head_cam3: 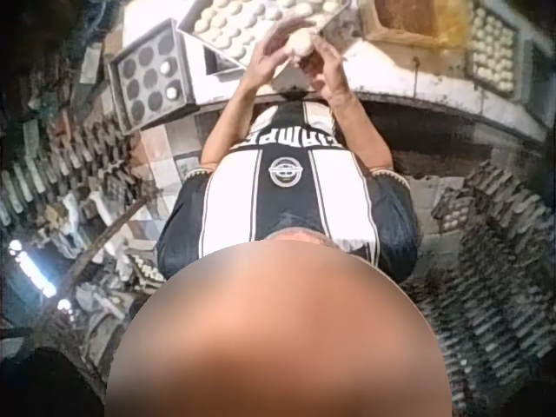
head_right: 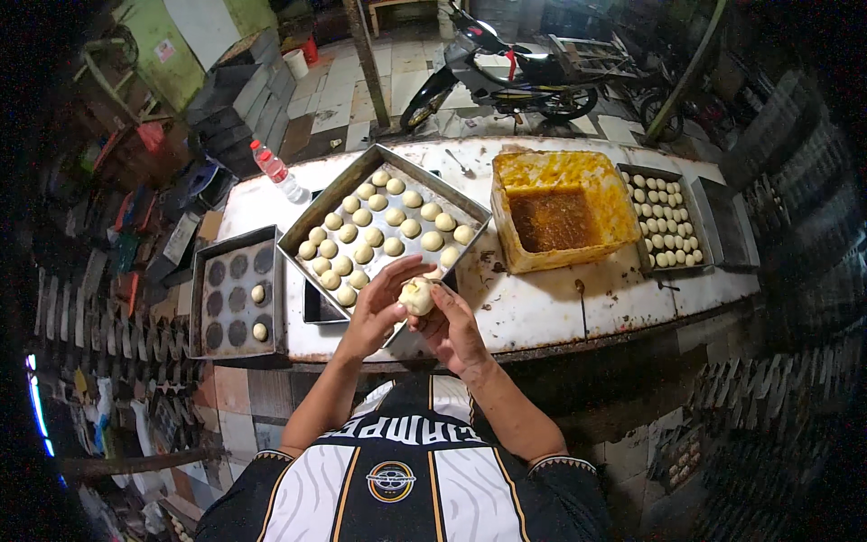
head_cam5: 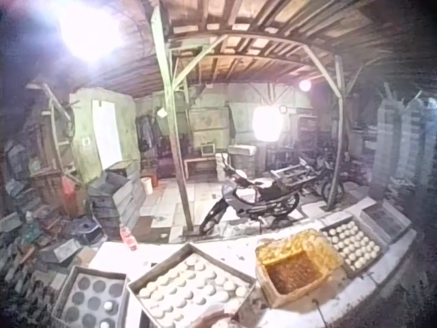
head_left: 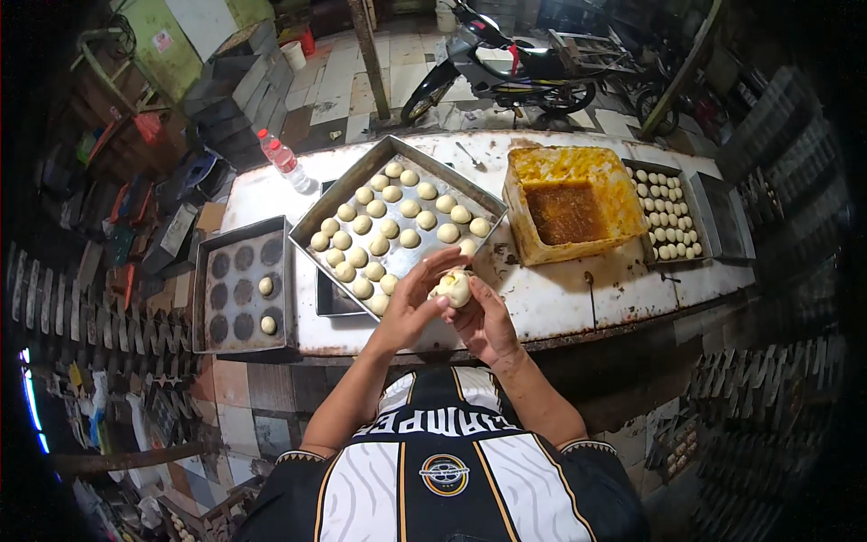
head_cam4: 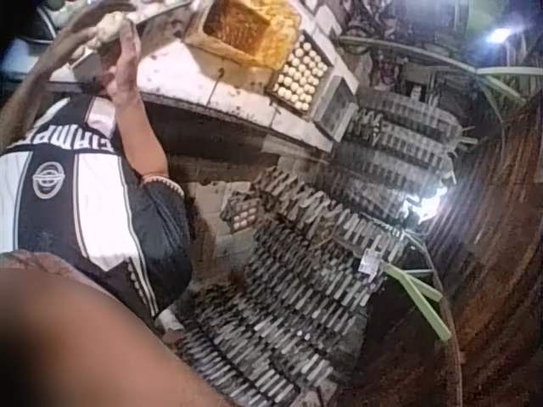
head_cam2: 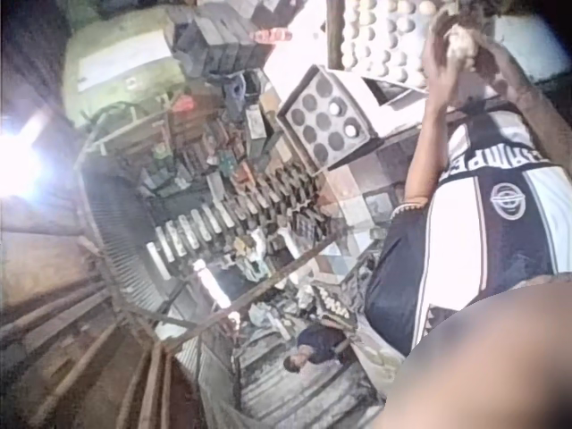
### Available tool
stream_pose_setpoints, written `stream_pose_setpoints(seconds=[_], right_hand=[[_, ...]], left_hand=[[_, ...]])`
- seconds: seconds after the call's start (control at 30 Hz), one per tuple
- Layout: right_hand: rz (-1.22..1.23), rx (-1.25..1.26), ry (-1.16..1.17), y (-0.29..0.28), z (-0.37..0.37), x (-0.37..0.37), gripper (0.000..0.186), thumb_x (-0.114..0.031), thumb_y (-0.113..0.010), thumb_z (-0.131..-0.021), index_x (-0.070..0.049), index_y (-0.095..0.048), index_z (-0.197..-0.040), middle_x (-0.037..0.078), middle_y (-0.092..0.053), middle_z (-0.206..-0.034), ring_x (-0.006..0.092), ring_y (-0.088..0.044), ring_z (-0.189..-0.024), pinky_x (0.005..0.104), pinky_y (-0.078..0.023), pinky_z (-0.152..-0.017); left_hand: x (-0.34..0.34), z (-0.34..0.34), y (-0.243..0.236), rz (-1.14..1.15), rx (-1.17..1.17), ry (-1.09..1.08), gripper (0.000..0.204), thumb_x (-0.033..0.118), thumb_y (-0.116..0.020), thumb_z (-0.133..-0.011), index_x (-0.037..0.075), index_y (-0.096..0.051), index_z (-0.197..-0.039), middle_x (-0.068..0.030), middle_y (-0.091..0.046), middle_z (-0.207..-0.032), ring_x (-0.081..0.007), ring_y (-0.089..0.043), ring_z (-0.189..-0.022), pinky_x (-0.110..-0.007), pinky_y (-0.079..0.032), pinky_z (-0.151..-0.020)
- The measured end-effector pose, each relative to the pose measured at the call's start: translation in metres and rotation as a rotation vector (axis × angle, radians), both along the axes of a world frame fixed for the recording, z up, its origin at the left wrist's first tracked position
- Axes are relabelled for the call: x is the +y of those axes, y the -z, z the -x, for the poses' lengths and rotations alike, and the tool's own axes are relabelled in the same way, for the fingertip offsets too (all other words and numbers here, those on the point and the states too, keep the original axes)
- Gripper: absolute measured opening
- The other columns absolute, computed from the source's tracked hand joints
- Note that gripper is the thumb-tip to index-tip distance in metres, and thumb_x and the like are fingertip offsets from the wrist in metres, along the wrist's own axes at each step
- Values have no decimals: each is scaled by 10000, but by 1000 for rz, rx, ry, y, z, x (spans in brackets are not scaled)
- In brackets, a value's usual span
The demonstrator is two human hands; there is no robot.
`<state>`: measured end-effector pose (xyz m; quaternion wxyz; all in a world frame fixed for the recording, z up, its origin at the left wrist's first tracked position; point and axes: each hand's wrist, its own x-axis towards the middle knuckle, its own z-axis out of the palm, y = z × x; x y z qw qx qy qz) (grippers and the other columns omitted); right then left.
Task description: The person fills small pieces of dough with a dark filling using a spoon, pinches the dough closed by hand, and places the filled buns onto a metal tray.
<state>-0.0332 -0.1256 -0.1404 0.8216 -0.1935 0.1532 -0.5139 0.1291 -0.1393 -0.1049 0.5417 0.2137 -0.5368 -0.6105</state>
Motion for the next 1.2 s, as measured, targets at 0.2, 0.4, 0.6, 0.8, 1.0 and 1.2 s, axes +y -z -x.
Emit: stream_pose_setpoints(seconds=[0.2,0.4,0.6,0.8,1.0,1.2], right_hand=[[-87,-102,-122,7,-13,-5,340,-321,-521,-1096,-54,-585,-1298,73,-704,-1080,154,-694,-838,293,-596,-770],[-90,-107,-118,4,-32,-6,308,-290,-545,-1088,-51,-567,-1280,87,-700,-1135,171,-700,-909,300,-599,-805],[107,90,94,-4,-54,-1,274,-149,-593,-1063,-59,-511,-1309,81,-643,-1252,178,-677,-1099,330,-574,-963],[114,93,91,2,-66,11,300,-148,-593,-1063,-68,-508,-1339,65,-624,-1246,160,-659,-1106,328,-572,-960],[173,223,145,5,-68,15,334,-95,-592,-1046,-44,-480,-1356,83,-573,-1305,166,-617,-1160,342,-555,-989],[657,544,517,3,-75,22,529,-32,-697,-956,-9,-447,-1422,125,-485,-1386,191,-607,-1178,339,-559,-973]], left_hand=[[9,-18,3,22,-271,-273,411,-14,-682,-951,-38,-597,-1353,-161,-710,-1253,-231,-705,-1143,-348,-529,-1021],[16,-25,4,71,-125,-372,649,66,-672,-991,20,-340,-1546,-203,-624,-1382,-278,-670,-1216,-387,-499,-1054],[18,-40,16,29,-234,-226,608,241,-690,-991,-25,-460,-1487,-170,-608,-1399,-268,-545,-1365,-396,-392,-1154],[26,-34,14,6,-171,-455,230,120,-563,-1071,-33,-696,-1181,-166,-725,-1200,-245,-600,-1298,-372,-469,-1083],[27,-38,17,-120,-29,-441,219,154,-595,-1066,-37,-665,-1144,-195,-725,-1210,-255,-632,-1253,-378,-486,-1072],[26,-44,23,-64,-114,-467,139,116,-649,-1033,-20,-623,-1043,-181,-729,-1197,-199,-671,-1152,-339,-526,-1000]])
